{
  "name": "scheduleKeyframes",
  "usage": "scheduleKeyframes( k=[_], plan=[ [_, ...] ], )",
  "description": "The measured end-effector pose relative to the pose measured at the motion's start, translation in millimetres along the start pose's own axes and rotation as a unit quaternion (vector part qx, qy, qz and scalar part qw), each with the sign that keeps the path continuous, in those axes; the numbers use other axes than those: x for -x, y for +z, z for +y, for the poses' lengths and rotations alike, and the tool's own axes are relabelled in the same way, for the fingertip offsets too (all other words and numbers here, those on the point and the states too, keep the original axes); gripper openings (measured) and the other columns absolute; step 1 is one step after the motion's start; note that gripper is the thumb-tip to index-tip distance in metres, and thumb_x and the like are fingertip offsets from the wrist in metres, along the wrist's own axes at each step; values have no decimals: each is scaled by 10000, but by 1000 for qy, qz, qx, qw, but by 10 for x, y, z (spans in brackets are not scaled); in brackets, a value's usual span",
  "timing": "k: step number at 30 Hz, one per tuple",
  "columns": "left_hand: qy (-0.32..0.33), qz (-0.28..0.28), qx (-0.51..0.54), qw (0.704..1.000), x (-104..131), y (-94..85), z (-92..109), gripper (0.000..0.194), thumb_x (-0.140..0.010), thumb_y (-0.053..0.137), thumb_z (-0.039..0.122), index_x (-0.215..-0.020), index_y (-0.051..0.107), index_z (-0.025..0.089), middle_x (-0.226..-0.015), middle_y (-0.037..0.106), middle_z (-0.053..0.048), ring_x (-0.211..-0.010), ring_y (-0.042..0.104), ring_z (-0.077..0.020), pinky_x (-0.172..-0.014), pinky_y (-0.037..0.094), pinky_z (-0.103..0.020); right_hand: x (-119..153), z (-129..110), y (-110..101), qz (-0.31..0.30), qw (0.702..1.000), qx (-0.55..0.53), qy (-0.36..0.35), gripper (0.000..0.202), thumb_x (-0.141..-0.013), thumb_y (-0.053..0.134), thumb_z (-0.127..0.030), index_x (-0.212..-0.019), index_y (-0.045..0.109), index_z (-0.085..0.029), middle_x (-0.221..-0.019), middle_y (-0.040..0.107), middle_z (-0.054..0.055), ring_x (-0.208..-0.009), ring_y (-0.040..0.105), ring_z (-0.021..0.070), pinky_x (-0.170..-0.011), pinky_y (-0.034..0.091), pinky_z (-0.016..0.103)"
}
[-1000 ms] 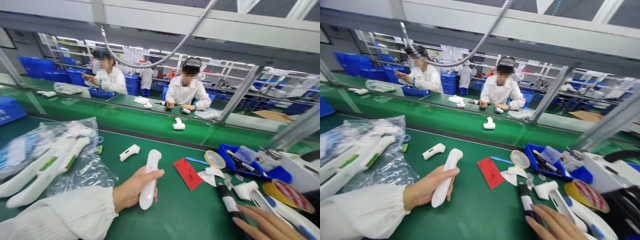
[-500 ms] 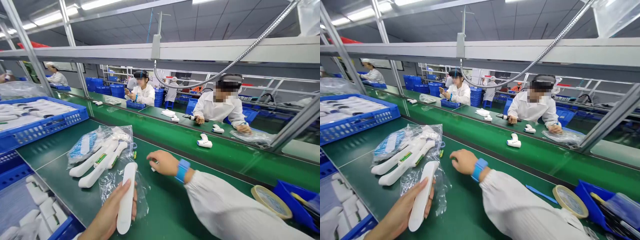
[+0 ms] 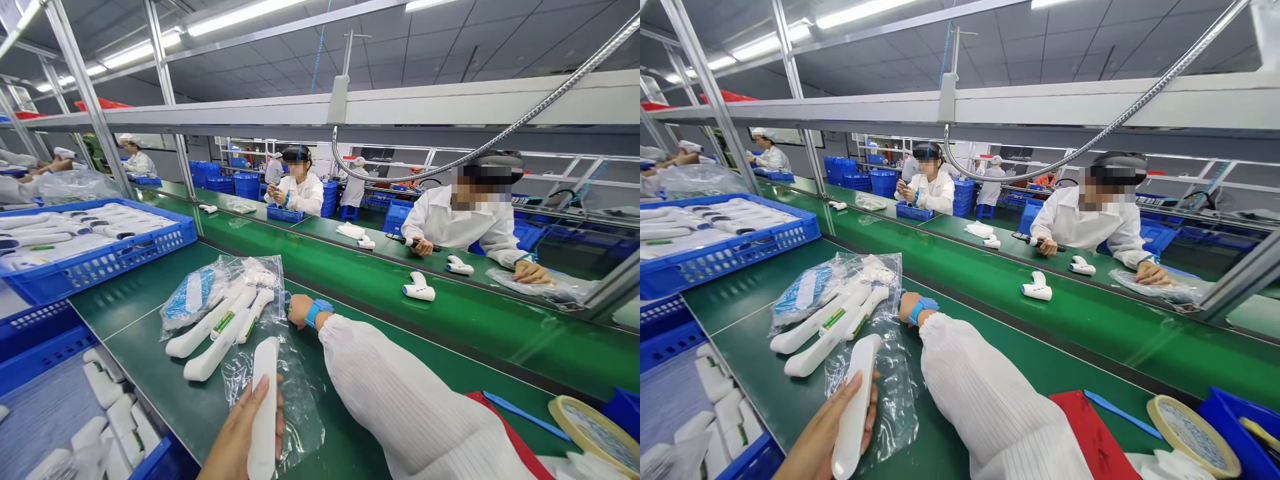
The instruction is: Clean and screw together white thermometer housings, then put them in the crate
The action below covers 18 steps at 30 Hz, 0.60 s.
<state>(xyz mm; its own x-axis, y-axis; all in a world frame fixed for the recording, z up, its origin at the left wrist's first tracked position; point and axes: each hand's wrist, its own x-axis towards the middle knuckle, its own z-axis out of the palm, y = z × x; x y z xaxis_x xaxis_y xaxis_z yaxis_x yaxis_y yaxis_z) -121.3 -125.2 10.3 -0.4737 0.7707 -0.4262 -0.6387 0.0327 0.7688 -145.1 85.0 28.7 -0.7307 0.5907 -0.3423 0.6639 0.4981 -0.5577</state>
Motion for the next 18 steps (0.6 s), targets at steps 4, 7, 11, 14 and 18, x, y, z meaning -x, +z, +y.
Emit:
scheduleKeyframes(
  k=[4,7,11,14,18],
  plan=[
    [15,-37,-63,997,-9,-103,-16,456,-669,670,392,-1023,453,206,-440,424,96,-308,335,-52,-311,281,-162,302,57,-98,35,993,-105,-46,260,-858,500,-301,-1072,523,-155,-1067,554,61,-886,569,171,-746,488,362],
    [50,-83,-55,994,-8,-140,26,371,-657,649,289,-969,465,208,-526,469,75,-333,349,-52,-306,321,-167,699,144,-154,43,974,-202,-90,197,-877,453,-295,-924,546,-127,-811,568,14,-692,546,101,-637,467,255],
    [70,-167,-5,983,-7,41,128,227,-715,558,311,-892,485,191,-734,541,12,-423,433,-74,-400,444,-244,1345,357,-132,45,941,-314,-120,218,-839,475,-375,-838,495,-158,-679,453,-44,-527,378,43,-494,342,174],
    [31,-177,21,984,-65,336,136,238,-813,480,350,-1011,470,218,-765,534,12,-466,475,-81,-448,446,-242,1778,544,-80,43,882,-461,-90,232,-781,530,-393,-803,477,-169,-557,347,-84,-445,228,35,-419,193,177],
    [-72,-264,75,959,-196,764,-7,349,-846,411,452,-1091,477,212,-641,469,34,-400,388,-50,-360,314,-172,2178,743,-58,80,829,-552,-51,183,-727,561,-311,-833,495,-177,-511,394,-84,-419,227,38,-418,144,195]
  ],
)
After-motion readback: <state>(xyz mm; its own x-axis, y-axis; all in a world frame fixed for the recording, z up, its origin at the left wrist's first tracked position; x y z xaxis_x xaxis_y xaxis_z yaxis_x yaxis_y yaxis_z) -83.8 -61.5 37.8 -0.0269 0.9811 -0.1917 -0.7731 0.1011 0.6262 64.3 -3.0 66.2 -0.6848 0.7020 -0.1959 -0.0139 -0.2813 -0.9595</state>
